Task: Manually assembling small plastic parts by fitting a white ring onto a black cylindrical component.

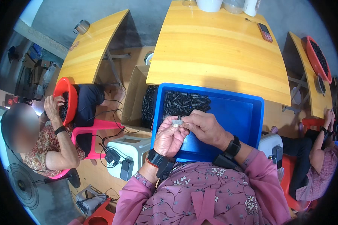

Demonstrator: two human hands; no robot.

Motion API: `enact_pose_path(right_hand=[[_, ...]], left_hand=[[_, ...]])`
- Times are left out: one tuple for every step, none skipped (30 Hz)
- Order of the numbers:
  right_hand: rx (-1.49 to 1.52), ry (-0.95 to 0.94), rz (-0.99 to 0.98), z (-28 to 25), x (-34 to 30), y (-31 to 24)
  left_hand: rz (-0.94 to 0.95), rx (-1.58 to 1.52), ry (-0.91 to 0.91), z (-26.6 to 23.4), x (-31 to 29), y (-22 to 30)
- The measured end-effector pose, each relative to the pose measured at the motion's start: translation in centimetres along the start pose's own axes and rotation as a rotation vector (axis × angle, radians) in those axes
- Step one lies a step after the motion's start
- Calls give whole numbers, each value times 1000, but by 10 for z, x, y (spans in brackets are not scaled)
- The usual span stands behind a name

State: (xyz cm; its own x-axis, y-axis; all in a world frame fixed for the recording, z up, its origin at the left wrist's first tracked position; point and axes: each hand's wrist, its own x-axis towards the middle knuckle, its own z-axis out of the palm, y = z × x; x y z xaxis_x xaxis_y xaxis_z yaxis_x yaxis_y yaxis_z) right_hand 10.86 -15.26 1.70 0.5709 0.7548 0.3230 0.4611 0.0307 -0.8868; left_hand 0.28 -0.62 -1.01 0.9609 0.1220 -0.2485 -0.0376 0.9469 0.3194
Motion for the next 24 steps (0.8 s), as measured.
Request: enact_pose_path(right_hand=[[31, 4, 19, 0, 1, 0], [31, 4, 17, -1, 1, 0], [21, -5, 26, -1, 1, 0], [13, -14, 34, -1, 1, 0], [12, -13, 33, -2, 1, -1], [-15, -42, 23, -3, 1, -2], [-43, -70, 12, -3, 1, -3], [-40, -72, 10, -3, 1, -2], [-42, -60, -7, -4, 2, -1], [-43, -48, -24, -5, 2, -1], [-43, -48, -25, -4, 2, 1], [-12, -38, -5, -4, 1, 2], [19, -28, 16, -4, 1, 3], [18, -28, 14, -4, 1, 4], [11, -22, 2, -3, 1, 4], [4, -15, -11, -3, 2, 5], [4, -16, -13, -3, 1, 3], [2, -36, 11, -3, 0, -2], [-1, -57, 34, -3, -1, -4], [-1, -59, 33, -3, 0, -4], [-24, -50, 0, -2, 0, -4], [-48, -42, -32, -2, 0, -3], [-47, -43, -32, -2, 0, -3], [-35, -42, -14, -2, 0, -2]], left_hand=[[0, 0, -1, 0, 0, 0], [4, -2, 0, -1, 0, -1], [6, -5, 0, -2, 0, -1], [6, -5, 0, -2, 0, -1], [-8, 1, 4, -3, -1, 0], [-19, 8, 10, -3, -1, 2], [-16, 9, 12, -3, -2, 2], [-16, 15, -11, -3, -2, 2], [-16, 22, -35, -3, -1, 2], [-15, 22, -35, -3, -1, 1], [-15, 8, -40, -4, -1, 1], [-14, -5, -45, -4, -1, 0], [-13, -4, -46, -4, 0, 0], [-13, -4, -31, -3, -1, 0], [-12, -3, -15, -2, -1, 0], [-10, -2, -16, -2, -1, 0], [-9, 0, -10, -1, -2, 0], [-8, 2, -4, 0, -2, 0], [-6, 1, -5, 0, -2, 1], [-3, 13, 9, 0, -3, 1], [-2, 24, 24, 0, -3, 1], [-1, 23, 24, 0, -3, 1], [4, 24, 23, 0, -3, 1], [9, 25, 21, 0, -3, 1]])
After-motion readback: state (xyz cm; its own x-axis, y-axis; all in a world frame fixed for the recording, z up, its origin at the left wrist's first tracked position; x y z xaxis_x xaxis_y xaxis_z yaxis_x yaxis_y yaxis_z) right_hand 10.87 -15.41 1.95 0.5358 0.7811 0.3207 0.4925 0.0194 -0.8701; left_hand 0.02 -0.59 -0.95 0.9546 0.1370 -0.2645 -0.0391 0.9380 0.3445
